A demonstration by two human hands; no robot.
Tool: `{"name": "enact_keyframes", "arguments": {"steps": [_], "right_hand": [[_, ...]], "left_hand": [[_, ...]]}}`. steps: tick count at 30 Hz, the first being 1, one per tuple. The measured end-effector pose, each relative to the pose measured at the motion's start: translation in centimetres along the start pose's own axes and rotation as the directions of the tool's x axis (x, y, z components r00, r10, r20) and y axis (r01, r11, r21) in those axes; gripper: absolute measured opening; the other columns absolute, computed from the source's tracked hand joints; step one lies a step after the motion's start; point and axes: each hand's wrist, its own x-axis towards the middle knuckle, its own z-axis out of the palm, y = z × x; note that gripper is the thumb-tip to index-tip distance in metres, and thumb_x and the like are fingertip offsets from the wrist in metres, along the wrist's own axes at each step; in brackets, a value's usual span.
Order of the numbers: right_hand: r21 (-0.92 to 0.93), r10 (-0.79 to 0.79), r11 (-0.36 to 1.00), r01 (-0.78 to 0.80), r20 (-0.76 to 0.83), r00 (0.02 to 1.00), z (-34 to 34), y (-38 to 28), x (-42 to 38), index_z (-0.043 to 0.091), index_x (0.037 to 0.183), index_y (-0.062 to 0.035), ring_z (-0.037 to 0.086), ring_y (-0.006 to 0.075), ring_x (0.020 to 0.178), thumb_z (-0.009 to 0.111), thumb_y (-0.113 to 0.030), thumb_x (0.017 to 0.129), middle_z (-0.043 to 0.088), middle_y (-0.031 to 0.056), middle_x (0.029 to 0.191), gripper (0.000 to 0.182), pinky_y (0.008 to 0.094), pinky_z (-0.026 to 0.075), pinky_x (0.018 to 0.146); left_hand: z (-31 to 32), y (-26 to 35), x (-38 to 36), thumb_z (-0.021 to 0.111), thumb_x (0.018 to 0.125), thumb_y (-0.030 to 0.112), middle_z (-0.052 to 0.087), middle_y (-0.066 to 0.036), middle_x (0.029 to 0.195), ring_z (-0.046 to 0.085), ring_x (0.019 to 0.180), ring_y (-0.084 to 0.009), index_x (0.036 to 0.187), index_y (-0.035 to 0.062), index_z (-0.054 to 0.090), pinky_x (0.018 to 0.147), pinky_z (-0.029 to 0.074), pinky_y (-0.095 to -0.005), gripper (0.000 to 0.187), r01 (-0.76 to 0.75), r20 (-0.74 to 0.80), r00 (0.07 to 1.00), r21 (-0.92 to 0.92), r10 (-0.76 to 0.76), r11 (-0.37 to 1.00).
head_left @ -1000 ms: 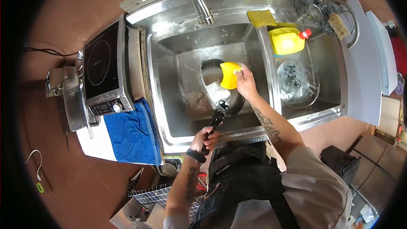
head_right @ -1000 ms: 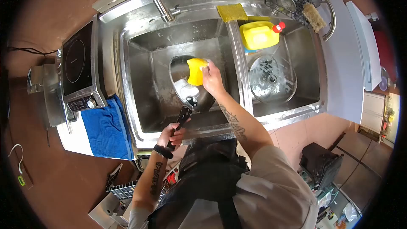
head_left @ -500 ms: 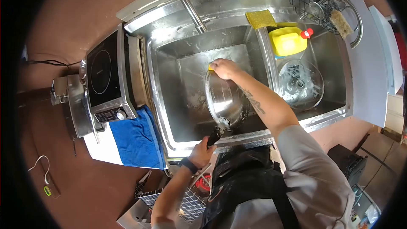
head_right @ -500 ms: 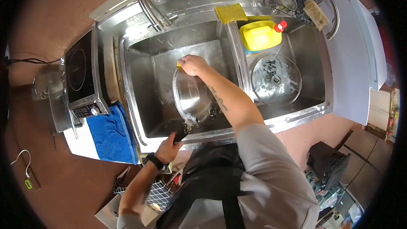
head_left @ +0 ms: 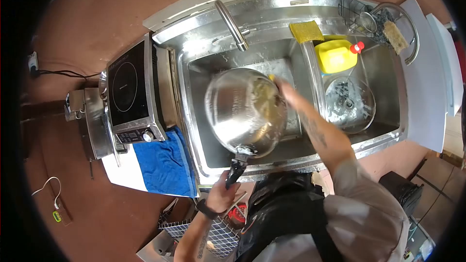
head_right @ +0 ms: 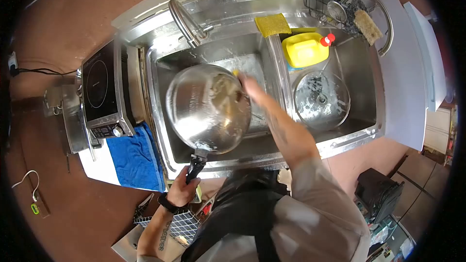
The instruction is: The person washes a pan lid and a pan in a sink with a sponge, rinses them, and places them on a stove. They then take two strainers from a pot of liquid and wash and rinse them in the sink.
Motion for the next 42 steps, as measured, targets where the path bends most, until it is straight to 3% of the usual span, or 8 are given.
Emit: {"name": "enact_keyframes", "arguments": {"steps": [3,7,10,14,22,29,35,42], "right_hand": [[0.418,-0.055,0.891,0.18,-0.294,0.954,8.0,5.2,-7.0,0.048,0.139,-0.0057,0.048,0.0258,0.129,0.04,-0.03,0.104,0.048,0.0196,0.139,0.044,0.039,0.037,0.109],[-0.782,-0.844,0.105,0.614,0.257,0.471,10.9,-3.0,-8.0,0.039,0.146,-0.0129,0.05,0.022,0.127,0.048,-0.035,0.102,0.048,0.0122,0.142,0.051,0.042,0.041,0.105],[-0.339,-0.358,0.864,0.373,0.109,0.927,8.2,-8.4,-4.0,0.041,0.144,-0.0115,0.041,0.0358,0.135,0.042,-0.033,0.102,0.043,0.0221,0.144,0.047,0.0433,0.034,0.112],[0.148,-0.478,0.842,0.519,-0.242,0.844,12.0,7.4,-3.7,0.024,0.151,-0.0021,0.028,0.0379,0.142,0.048,-0.009,0.096,0.03,0.0223,0.153,0.06,0.044,0.025,0.117],[-0.649,-0.559,-0.185,0.737,0.687,0.464,16.4,-11.5,-3.8,0.056,0.134,-0.0185,0.034,0.0356,0.141,0.047,-0.036,0.099,0.043,0.012,0.149,0.04,0.0548,0.028,0.115],[-0.183,0.123,0.98,-0.078,0.25,0.96,2.2,-5.6,5.1,0.066,0.121,-0.0099,0.064,0.0215,0.097,0.043,-0.042,0.101,0.068,0.01,0.115,0.045,0.0328,0.048,0.09],[0.591,0.322,0.788,-0.173,-0.155,0.934,9.7,5.4,-7.2,0.046,0.141,-0.0084,0.051,0.0201,0.118,0.033,-0.033,0.106,0.054,0.0115,0.135,0.044,0.0376,0.039,0.103],[-0.501,-0.755,0.586,0.636,-0.053,0.654,9.5,-1.7,-6.9,0.045,0.141,-0.0076,0.038,0.0386,0.136,0.047,-0.021,0.099,0.037,0.023,0.149,0.044,0.0441,0.033,0.112]], "left_hand": [[0.7,-0.2,1.0,0.061,0.094,0.012,0.047,0.002,0.059,0.044,0.047,-0.0088,0.13,0.0048,0.044,0.042,0.036,-0.0297,0.04,0.201,0.037,0.978,-0.433,-0.206,0.879],[0.8,-1.3,2.0,0.06,0.094,0.009,0.045,0.003,0.06,0.038,0.045,-0.006,0.126,0.0032,0.044,0.039,0.032,-0.0271,0.037,0.018,-0.188,0.98,-0.249,-0.067,0.968],[0.4,-0.1,-0.2,0.059,0.094,0.008,0.045,0.003,0.059,0.038,0.044,-0.0063,0.128,0.0031,0.041,0.038,0.032,-0.0271,0.039,0.026,-0.138,0.988,-0.33,-0.076,0.943],[1.0,-0.7,2.5,0.053,0.097,0.009,0.043,0.002,0.06,0.039,0.043,-0.0081,0.142,0.0049,0.024,0.038,0.035,-0.0258,0.054,0.126,-0.064,0.981,-0.516,-0.185,0.847],[1.7,-3.0,2.3,0.06,0.092,0.015,0.061,-0.019,0.069,0.06,0.06,-0.025,0.124,-0.0073,0.045,0.057,0.047,-0.0402,0.042,-0.064,-0.217,0.972,0.124,0.09,0.99],[1.2,-2.3,-2.2,0.062,0.09,0.011,0.059,-0.009,0.077,0.055,0.069,-0.0152,0.129,-0.0002,0.048,0.062,0.046,-0.0316,0.043,0.048,-0.014,0.999,-0.07,-0.049,0.996],[3.3,-4.9,5.0,0.052,0.096,0.004,0.05,0.001,0.076,0.046,0.05,-0.01,0.15,0.0267,0.019,0.041,0.038,-0.026,0.067,0.182,0.12,0.983,-0.672,-0.137,0.718],[5.2,1.8,5.9,0.049,0.096,0.004,0.041,0.001,0.068,0.034,0.041,-0.0073,0.13,0.0106,0.036,0.036,0.03,-0.0254,0.037,0.055,-0.031,0.996,-0.53,-0.084,0.846]]}}
